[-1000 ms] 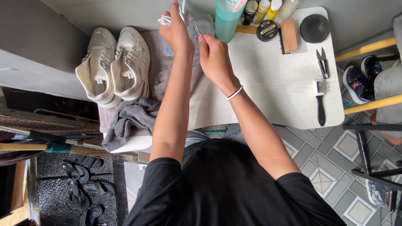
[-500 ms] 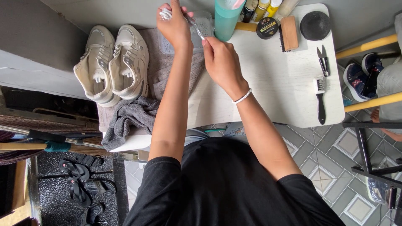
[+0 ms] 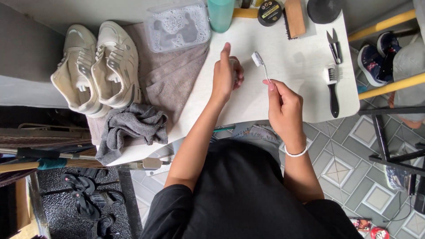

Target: The person removes a white shoelace from a sneaker and scrubs it with a small brush. They then switch to a larger pink brush to continue scrubbing the shoelace on a white table.

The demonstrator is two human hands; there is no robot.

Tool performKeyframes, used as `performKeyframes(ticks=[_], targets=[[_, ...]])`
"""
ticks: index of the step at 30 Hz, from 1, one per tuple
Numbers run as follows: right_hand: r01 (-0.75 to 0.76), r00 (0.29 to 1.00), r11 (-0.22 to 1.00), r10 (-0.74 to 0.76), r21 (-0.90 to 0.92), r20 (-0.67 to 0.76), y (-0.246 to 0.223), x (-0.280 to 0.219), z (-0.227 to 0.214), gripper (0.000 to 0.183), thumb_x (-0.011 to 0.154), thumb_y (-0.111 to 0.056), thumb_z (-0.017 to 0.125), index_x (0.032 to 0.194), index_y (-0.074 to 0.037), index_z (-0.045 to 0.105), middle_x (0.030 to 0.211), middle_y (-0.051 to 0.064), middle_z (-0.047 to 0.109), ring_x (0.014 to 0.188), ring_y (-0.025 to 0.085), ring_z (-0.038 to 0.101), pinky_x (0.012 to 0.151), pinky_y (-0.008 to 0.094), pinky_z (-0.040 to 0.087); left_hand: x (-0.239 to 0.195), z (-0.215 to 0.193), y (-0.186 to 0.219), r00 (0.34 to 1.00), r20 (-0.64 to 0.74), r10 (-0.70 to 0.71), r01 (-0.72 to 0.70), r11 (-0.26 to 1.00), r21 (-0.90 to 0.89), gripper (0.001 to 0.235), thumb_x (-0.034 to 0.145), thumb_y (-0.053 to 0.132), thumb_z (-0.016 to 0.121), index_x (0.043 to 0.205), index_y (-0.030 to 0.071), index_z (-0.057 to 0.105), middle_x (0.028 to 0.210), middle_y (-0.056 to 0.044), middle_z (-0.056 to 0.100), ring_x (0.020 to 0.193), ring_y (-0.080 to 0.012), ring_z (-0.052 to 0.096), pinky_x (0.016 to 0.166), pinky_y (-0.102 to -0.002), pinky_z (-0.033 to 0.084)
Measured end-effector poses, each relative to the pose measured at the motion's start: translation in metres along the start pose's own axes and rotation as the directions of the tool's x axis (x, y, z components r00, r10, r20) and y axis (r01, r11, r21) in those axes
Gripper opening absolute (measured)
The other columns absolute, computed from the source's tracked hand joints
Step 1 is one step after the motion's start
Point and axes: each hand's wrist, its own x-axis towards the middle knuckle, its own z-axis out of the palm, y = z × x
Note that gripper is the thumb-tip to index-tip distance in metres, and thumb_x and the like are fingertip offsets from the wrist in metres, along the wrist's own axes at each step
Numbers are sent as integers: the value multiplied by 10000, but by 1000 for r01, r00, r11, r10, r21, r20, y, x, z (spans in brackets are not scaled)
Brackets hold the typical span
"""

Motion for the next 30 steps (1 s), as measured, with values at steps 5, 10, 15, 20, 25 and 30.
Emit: performKeyframes(ticks=[5, 10, 15, 20, 25, 30], targets=[[107, 993, 991, -110, -76, -34, 13, -22, 25, 236, 1095, -59, 494, 1277, 19, 623, 619, 34, 404, 545, 174, 329, 562, 358, 335, 43, 10, -55, 1000, 8, 27, -16, 780, -625, 287, 944, 299, 552, 774, 80, 483, 733, -145, 638, 617, -263, 584, 606, -366, 456], [200, 977, 978, -203, -58, -62, 27, -33, 50, 194, 1048, 8, 543, 1217, 46, 628, 1045, 209, 746, 737, 283, 672, 677, 377, 523, 51, 13, -69, 997, 44, 69, -8, 612, -791, 237, 977, 196, 624, 840, 10, 568, 1020, -292, 716, 1016, -422, 728, 924, -441, 604], [212, 971, 968, -224, -131, -88, 23, -9, 46, 164, 1024, 20, 576, 1112, 24, 714, 758, 206, 700, 593, 306, 679, 471, 341, 516, 55, 16, -78, 997, 65, 41, 20, 675, -738, 305, 993, 242, 642, 943, -49, 563, 1001, -301, 711, 962, -420, 738, 853, -458, 639], [222, 972, 957, -232, -188, -34, 17, -24, 39, 184, 1018, -14, 592, 1134, -6, 735, 721, 180, 684, 601, 312, 692, 451, 351, 517, 74, 9, -80, 995, 91, 32, 48, 649, -759, 308, 984, 213, 652, 1003, -78, 554, 1024, -315, 704, 981, -433, 729, 879, -483, 634], [244, 960, 956, -262, -165, -103, 26, -19, 37, 168, 995, 12, 621, 1109, -17, 741, 763, 175, 692, 639, 327, 694, 478, 347, 522, 76, 9, -95, 979, 201, 30, 127, 682, -721, 327, 1013, 253, 595, 1021, -70, 541, 1055, -286, 705, 1024, -419, 723, 910, -463, 623], [234, 970, 953, -241, -194, -10, 13, -26, 28, 184, 1000, 11, 607, 1112, 13, 754, 639, 142, 636, 529, 273, 636, 441, 334, 493, 81, 6, -108, 966, 259, -26, 213, 653, -727, 303, 995, 254, 650, 1010, -38, 567, 1048, -258, 730, 1031, -400, 723, 906, -453, 623]])
